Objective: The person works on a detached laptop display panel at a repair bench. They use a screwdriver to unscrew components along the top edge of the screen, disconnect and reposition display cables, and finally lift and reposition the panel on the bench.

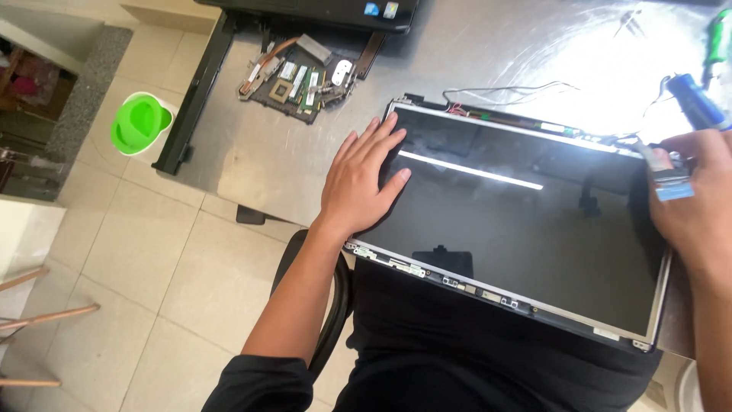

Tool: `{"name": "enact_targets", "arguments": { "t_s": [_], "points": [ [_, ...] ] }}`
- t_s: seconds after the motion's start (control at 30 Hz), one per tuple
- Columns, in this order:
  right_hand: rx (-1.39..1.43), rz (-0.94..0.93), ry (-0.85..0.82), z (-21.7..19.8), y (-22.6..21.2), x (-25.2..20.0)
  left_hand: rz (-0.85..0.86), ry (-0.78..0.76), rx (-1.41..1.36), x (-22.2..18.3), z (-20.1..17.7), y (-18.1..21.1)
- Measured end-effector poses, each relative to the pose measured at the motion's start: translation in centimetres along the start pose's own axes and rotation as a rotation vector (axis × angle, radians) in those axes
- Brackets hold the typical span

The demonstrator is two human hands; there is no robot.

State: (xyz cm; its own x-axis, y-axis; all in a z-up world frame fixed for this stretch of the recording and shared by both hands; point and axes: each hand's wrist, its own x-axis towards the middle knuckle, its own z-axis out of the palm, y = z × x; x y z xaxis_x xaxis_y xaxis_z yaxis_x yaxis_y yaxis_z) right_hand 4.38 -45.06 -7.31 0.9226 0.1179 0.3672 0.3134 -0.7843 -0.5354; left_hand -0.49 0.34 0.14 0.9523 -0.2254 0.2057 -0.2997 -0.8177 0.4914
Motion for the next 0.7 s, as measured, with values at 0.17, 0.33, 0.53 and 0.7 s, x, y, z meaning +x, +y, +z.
{"name": "enact_targets", "arguments": {
  "t_s": [0.17,0.33,0.53,0.7],
  "points": [
    [-0.137,-0.011,0.031,-1.0,-1.3,0.7,-0.022,-0.063,-0.013,-0.1,-0.5,0.2],
    [-0.050,0.021,0.142,-1.9,-3.4,0.9,-0.009,-0.046,-0.003,-0.2,-0.5,0.1],
    [-0.054,0.022,0.280,-3.8,-4.8,1.5,0.002,0.066,-0.227,-0.7,-1.3,-0.1],
    [-0.205,0.022,0.211,-6.6,-3.0,3.4,0.015,0.498,-0.269,-6.4,-2.8,-4.2]
  ]
}}
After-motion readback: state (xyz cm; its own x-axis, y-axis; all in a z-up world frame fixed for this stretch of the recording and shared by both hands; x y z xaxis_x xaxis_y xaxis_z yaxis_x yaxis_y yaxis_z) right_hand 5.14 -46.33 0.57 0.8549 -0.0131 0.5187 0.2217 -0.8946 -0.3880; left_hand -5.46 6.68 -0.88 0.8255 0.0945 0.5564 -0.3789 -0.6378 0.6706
